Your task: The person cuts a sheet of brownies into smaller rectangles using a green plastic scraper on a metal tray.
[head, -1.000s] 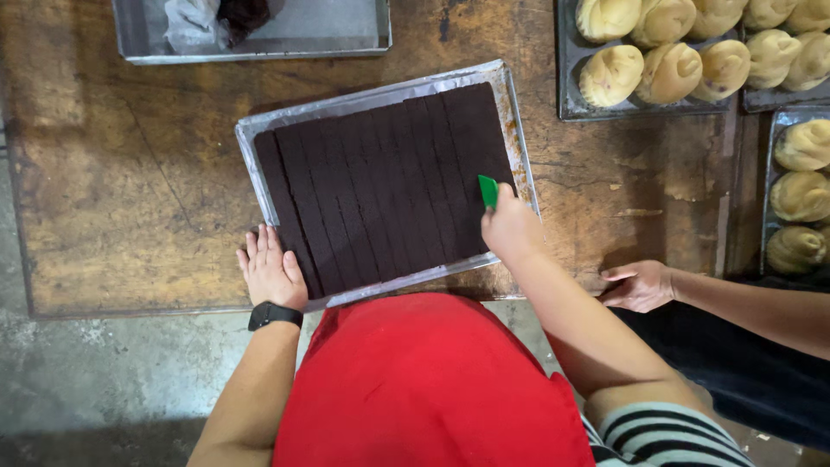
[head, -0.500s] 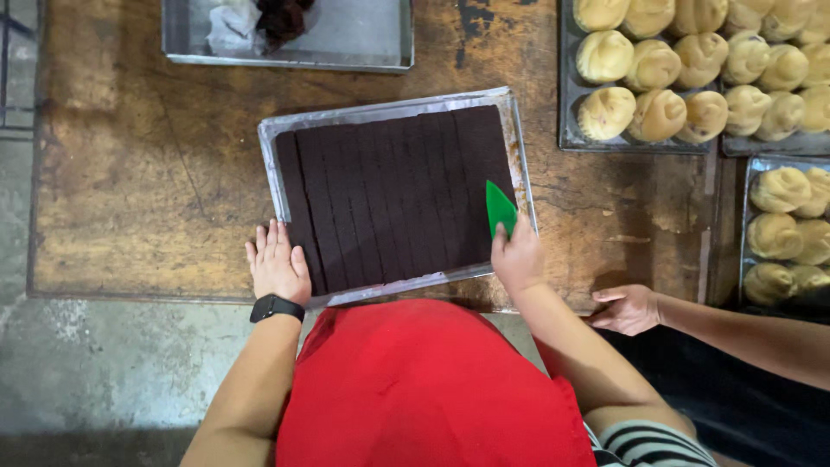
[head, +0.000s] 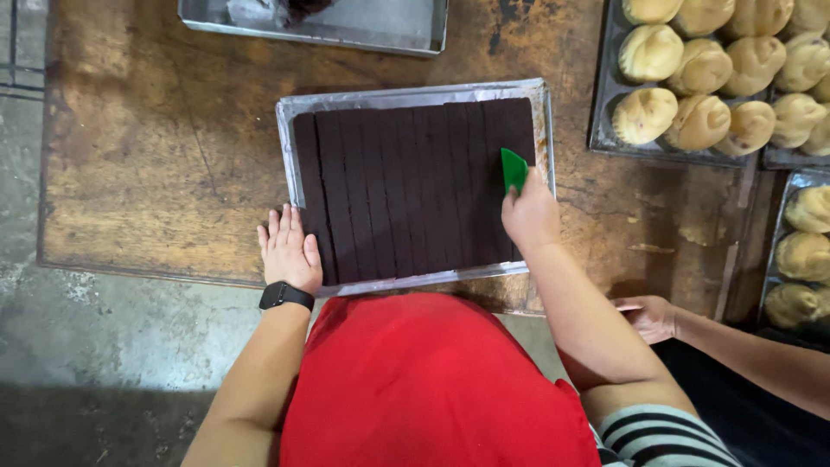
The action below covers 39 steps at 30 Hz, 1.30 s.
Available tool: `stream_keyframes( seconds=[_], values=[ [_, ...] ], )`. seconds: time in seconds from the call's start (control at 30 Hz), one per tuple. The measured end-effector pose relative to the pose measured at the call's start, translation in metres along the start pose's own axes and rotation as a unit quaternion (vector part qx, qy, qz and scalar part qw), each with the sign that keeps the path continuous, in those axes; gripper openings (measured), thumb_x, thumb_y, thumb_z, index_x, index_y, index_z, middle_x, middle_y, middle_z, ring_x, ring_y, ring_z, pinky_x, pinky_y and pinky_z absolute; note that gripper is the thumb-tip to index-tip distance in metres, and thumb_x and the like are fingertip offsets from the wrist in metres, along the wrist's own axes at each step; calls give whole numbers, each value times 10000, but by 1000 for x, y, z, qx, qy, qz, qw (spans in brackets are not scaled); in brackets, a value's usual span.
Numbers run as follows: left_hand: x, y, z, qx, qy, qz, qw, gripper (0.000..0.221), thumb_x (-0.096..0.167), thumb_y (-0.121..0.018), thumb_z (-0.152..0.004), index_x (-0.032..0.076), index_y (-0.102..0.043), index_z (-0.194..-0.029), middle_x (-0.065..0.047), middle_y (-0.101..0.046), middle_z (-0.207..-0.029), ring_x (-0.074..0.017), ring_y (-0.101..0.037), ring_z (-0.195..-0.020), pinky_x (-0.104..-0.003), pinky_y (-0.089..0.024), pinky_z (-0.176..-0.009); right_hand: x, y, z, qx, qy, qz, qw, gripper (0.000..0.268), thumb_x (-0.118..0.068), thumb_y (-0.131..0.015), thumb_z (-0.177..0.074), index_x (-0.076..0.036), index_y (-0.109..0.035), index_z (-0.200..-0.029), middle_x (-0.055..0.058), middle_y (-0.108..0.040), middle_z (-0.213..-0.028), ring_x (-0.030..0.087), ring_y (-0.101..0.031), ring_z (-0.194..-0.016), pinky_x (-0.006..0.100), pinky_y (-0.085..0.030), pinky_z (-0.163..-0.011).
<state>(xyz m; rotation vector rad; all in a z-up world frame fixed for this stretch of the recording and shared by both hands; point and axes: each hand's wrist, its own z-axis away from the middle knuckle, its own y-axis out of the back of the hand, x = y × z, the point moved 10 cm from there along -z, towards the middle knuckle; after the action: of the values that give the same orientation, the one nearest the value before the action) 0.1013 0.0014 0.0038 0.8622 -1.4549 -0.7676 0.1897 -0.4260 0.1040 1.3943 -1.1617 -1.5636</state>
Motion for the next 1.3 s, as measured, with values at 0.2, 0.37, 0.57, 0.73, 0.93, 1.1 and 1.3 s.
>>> stream_keyframes(
  seconds=[0.2, 0.37, 0.57, 0.73, 0.93, 1.1, 1.3],
  values=[
    [3, 1, 0, 0, -2, 8, 1000, 594, 248, -482, -1019, -49, -461, -1533, -241, -470, -1588, -447, -354, -1514, -599, -182, -1261, 5, -16, -32, -48, -22, 21, 998, 355, -152, -625, -920, 19, -523, -1214, 329, -652, -1112, 532, -631, -999, 589, -516, -862],
    [2, 2, -3, 4, 3, 4, 1000, 583, 267, -480, -1022, -38, -470, -1519, -229, -475, -1581, -444, -355, -1510, -594, -179, -1258, 5, -7, -11, -20, -8, 12, 1000, 326, -160, -641, -941, -3, -553, -1213, 304, -668, -1114, 520, -638, -993, 586, -518, -837],
    [-1, 0, 0, 4, 2, 0, 1000, 600, 267, -477, -1018, -48, -461, -1528, -234, -474, -1576, -440, -356, -1507, -592, -179, -1262, -7, 19, 12, 135, 88, -72, 984, 368, -112, -648, -954, -1, -563, -1294, 277, -686, -1011, 488, -669, -886, 542, -550, -769],
    [2, 3, -1, -2, 7, -1, 1000, 591, 264, -474, -1022, -40, -460, -1529, -228, -475, -1578, -436, -358, -1508, -590, -178, -1262, -8, 2, -47, 120, 35, -25, 992, 280, -152, -670, -997, -21, -575, -1225, 264, -707, -983, 493, -667, -902, 559, -537, -779],
    [3, 6, -2, -9, 14, 6, 1000, 593, 264, -474, -1025, -39, -453, -1534, -220, -465, -1589, -434, -350, -1514, -588, -175, -1265, -18, 1, -74, 67, 27, -30, 997, 473, -107, -631, -957, 69, -483, -1370, 311, -696, -971, 510, -661, -882, 566, -531, -759],
    [3, 7, -3, -7, 16, 14, 1000, 601, 276, -478, -1024, -38, -450, -1535, -216, -457, -1594, -435, -346, -1515, -587, -172, -1263, -7, -17, -99, -13, -3, -11, 1000, 389, -115, -626, -958, 65, -517, -1286, 316, -696, -994, 517, -662, -936, 561, -532, -821],
    [-2, 3, -1, -16, 17, 6, 1000, 611, 282, -490, -1010, -27, -451, -1536, -213, -457, -1592, -433, -347, -1508, -586, -172, -1257, -12, -36, -126, -46, 49, 13, 998, 294, -89, -634, -907, 38, -567, -1163, 327, -677, -1132, 518, -641, -1066, 551, -520, -915]
  ],
)
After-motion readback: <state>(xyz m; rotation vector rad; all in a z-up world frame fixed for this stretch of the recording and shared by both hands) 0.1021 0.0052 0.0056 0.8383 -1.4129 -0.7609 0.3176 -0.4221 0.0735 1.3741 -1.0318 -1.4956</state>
